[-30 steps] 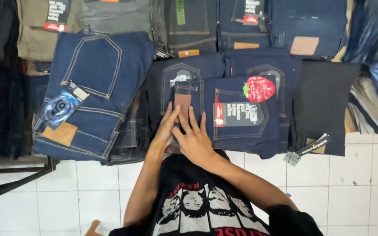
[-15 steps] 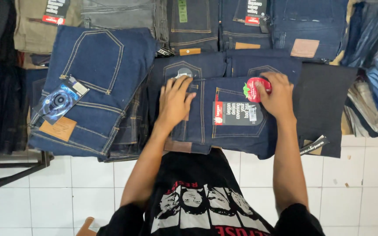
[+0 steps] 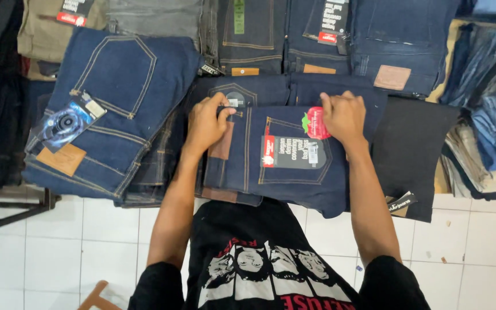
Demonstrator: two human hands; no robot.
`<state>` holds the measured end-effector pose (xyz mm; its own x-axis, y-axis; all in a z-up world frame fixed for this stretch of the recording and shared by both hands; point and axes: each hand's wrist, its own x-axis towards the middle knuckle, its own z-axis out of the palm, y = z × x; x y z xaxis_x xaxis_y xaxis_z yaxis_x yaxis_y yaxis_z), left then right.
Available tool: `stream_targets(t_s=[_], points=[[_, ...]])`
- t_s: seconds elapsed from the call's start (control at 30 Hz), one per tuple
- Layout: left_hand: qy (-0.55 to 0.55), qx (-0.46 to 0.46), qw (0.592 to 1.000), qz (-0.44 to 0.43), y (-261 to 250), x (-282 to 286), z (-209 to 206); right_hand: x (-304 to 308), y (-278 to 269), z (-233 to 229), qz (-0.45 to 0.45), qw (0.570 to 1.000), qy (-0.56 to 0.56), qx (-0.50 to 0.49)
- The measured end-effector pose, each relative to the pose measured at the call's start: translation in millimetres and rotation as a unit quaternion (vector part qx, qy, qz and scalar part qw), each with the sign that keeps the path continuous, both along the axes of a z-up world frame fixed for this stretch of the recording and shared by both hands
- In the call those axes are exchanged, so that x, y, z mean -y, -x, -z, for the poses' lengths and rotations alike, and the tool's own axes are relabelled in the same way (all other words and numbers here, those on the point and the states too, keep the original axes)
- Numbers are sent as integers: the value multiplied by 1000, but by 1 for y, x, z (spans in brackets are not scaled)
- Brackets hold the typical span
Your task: Folding and stacking pairs of jeans in a clothing store.
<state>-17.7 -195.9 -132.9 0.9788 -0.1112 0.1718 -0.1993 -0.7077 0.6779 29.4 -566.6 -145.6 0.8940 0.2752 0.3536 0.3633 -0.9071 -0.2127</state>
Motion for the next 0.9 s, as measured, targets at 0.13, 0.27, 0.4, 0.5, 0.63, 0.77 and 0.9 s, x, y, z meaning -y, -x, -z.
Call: stream_targets(t_s=[0.13,0.27,0.4,0.5,0.63,0.77,0.9], points=[[-19,-43,997,-60,-8,7,6,3,-14,20,48,997,38,-45],[-95,-52,984,-139,12,29,-10,-28,15,-7,143,987,74,13],[-158,-97,956,-228,31,49,-4,-37,19,-9,213,976,46,-18],[-185,-119,940,-261,28,43,18,-28,13,5,223,972,71,6],[-83,-160,955,-237,25,31,13,-28,13,5,230,973,14,-3],[-51,-171,956,-234,31,34,1,-27,19,-15,236,970,-43,-40],[5,-190,956,-223,25,29,-4,-19,-1,13,290,942,-42,-162]])
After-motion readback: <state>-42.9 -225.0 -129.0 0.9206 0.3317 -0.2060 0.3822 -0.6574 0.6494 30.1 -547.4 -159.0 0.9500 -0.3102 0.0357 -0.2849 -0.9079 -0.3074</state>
